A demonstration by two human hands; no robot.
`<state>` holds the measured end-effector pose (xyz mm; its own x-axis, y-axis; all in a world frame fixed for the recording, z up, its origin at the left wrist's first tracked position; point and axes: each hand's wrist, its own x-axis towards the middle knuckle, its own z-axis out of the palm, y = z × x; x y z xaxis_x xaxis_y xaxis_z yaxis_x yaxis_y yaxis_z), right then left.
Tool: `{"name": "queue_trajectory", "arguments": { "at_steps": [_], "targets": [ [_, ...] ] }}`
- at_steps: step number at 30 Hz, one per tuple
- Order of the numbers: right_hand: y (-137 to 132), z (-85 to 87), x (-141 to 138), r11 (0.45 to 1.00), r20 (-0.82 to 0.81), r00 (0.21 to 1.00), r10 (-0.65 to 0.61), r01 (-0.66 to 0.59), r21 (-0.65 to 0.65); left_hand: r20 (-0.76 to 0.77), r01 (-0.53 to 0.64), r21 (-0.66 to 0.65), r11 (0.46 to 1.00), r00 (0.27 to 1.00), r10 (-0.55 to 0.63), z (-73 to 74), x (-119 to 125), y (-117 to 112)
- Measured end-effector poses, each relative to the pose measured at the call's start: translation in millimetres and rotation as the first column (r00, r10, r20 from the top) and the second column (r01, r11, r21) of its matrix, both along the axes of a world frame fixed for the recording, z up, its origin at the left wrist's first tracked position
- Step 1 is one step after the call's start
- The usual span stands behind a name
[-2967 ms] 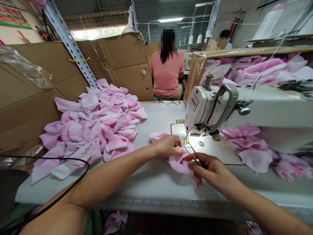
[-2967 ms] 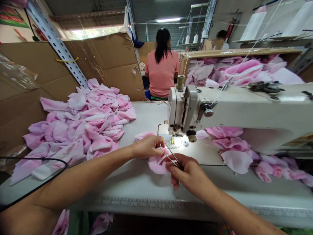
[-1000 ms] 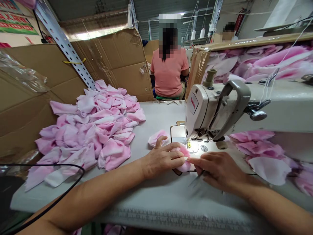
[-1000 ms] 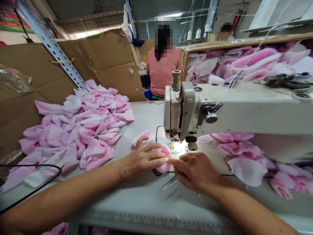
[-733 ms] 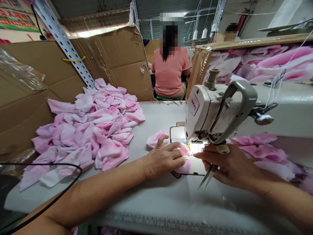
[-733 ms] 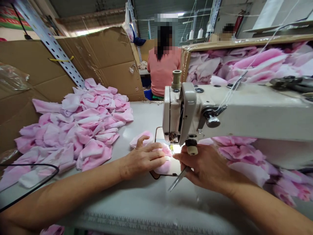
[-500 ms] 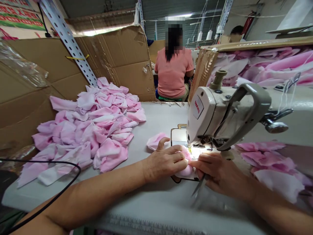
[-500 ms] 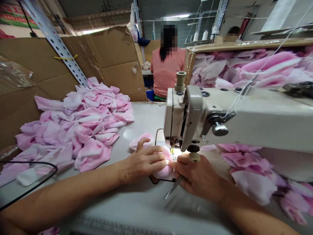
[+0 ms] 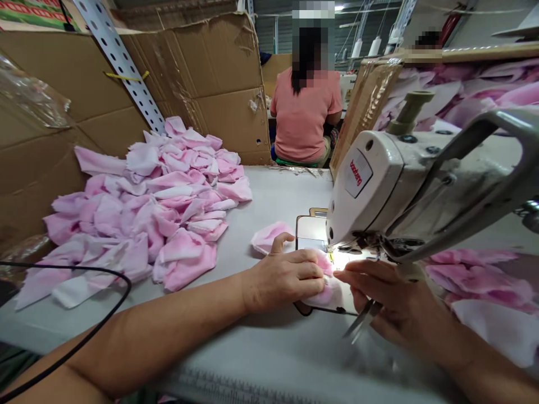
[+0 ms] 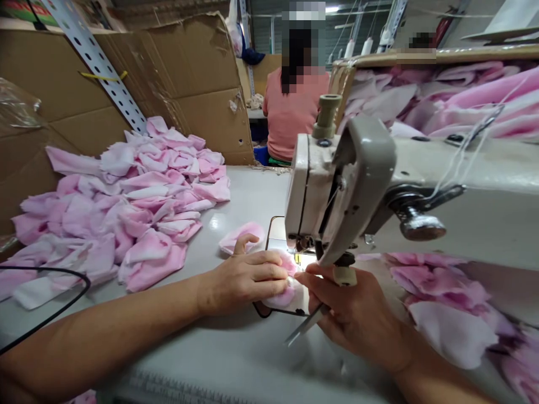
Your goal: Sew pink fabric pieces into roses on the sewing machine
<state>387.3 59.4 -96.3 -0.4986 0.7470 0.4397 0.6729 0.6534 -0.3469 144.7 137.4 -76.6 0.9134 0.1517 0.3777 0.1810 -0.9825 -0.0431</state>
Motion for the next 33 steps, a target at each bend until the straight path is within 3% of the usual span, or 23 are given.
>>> {"name": "queue_trajectory", "arguments": {
  "at_steps": [13,22,33],
  "targets": [
    [-1,-2.0,-12,0.996,0.147,0.987,0.059,-0.069,0.064,0.026,-0.012,-0.041,0.999,1.0,0.013,-0.3,2,0],
    [-2,3.9,-7,0.999,0.005,1.0,-0.021,0.021,0.039,0.032,0.0,-0.001,1.0,0.999,0.0,-5.0,1,1],
    [-2,-4.3,-16,0.99,0.052,0.995,0.082,-0.087,0.107,0.05,-0.003,0.061,0.998,0.999,0.0,-7.3,-1,-2]
  ]
}}
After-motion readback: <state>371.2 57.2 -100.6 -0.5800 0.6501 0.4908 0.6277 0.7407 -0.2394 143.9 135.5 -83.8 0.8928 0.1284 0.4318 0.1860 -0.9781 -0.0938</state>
